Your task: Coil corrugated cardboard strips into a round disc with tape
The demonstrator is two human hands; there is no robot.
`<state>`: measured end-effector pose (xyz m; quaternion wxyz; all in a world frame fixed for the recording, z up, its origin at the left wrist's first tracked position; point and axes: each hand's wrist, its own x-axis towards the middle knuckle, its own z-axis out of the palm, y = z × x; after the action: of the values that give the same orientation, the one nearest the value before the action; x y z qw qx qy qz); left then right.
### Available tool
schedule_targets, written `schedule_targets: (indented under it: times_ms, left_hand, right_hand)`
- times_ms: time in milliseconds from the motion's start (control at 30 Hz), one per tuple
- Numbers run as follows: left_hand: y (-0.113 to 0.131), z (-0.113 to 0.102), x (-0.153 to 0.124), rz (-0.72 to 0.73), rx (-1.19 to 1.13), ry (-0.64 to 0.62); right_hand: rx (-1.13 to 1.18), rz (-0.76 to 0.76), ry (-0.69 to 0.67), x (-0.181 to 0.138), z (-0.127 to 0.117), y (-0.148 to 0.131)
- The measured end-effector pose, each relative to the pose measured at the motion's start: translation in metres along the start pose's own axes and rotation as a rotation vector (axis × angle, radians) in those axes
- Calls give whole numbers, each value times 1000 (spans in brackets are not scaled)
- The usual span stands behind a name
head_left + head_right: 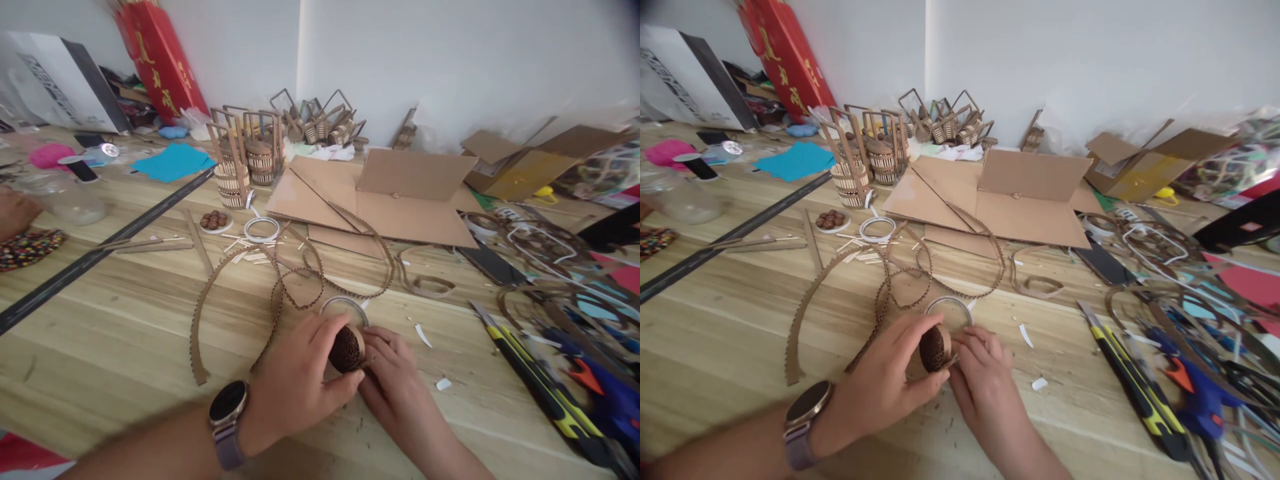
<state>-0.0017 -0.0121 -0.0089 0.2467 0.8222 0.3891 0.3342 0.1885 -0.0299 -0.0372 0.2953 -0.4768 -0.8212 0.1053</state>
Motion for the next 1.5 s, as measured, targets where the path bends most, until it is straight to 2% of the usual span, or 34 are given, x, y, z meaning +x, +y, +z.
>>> schedule_targets:
  times_ms: [167, 400, 700, 1000, 1167, 1500]
  left_hand:
    - [1, -2, 2, 18, -12, 39]
    - [1, -5, 4, 109, -56, -53]
    - [-1, -4, 4, 141, -108, -196]
    - [1, -5, 4, 130, -92, -177]
    - [3, -4, 4, 114, -19, -170]
    - [5, 1, 0, 113, 105, -158]
  right_hand:
    - [-57, 5, 8, 2, -5, -2]
    - [-69, -4, 161, 5, -16, 12]
    - [-23, -14, 174, 7, -21, 13]
    - [-129, 29, 257, 6, -26, 11]
    - [-181, 19, 240, 5, -26, 9]
    - [-436, -64, 228, 4, -28, 4]
